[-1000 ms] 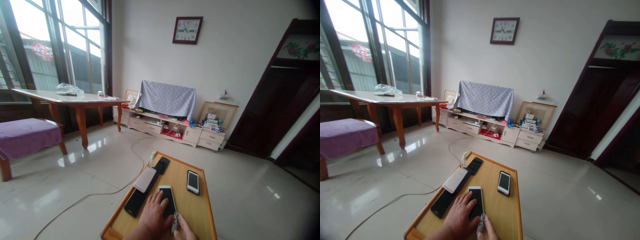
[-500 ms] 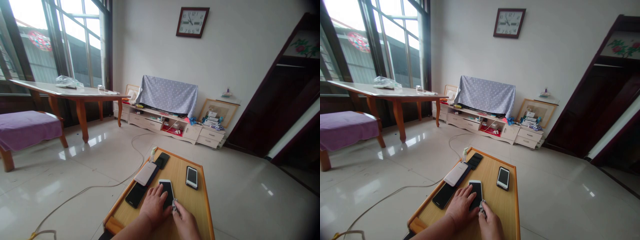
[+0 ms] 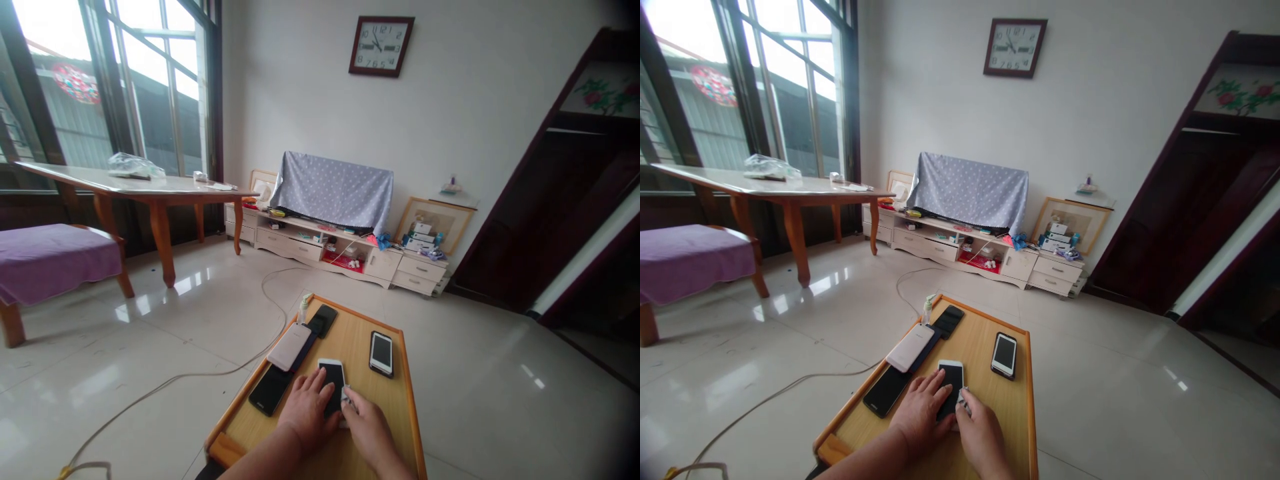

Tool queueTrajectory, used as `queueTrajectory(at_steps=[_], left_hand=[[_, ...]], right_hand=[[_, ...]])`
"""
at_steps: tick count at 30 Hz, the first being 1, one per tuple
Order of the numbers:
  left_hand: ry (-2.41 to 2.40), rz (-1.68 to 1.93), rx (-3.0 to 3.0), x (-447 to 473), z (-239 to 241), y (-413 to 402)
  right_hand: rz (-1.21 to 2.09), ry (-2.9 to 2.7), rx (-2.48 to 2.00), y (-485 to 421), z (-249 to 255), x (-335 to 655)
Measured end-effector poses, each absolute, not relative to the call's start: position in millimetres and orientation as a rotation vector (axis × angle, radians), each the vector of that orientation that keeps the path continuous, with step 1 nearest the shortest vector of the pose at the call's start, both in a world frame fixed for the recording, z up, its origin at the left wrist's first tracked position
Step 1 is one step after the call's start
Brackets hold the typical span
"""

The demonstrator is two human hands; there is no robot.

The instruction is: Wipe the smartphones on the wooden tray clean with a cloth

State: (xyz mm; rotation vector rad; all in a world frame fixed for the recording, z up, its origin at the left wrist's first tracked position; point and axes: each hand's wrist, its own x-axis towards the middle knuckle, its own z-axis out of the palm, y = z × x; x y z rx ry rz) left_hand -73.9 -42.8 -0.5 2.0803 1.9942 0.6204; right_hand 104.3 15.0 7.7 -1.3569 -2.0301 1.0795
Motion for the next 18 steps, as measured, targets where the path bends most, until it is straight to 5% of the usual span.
queueTrajectory(at_steps=[11,18], left_hand=[[1.991,0.614,2.067,-74.2,3.0,-42.5],[1.983,0.602,2.078,-73.0,6.1,-42.6]], right_hand=[[0.544,-2.231,-1.474,-17.6,-34.0,121.4],[0.562,-2.213,-1.49,11.8,-18.5,92.0]])
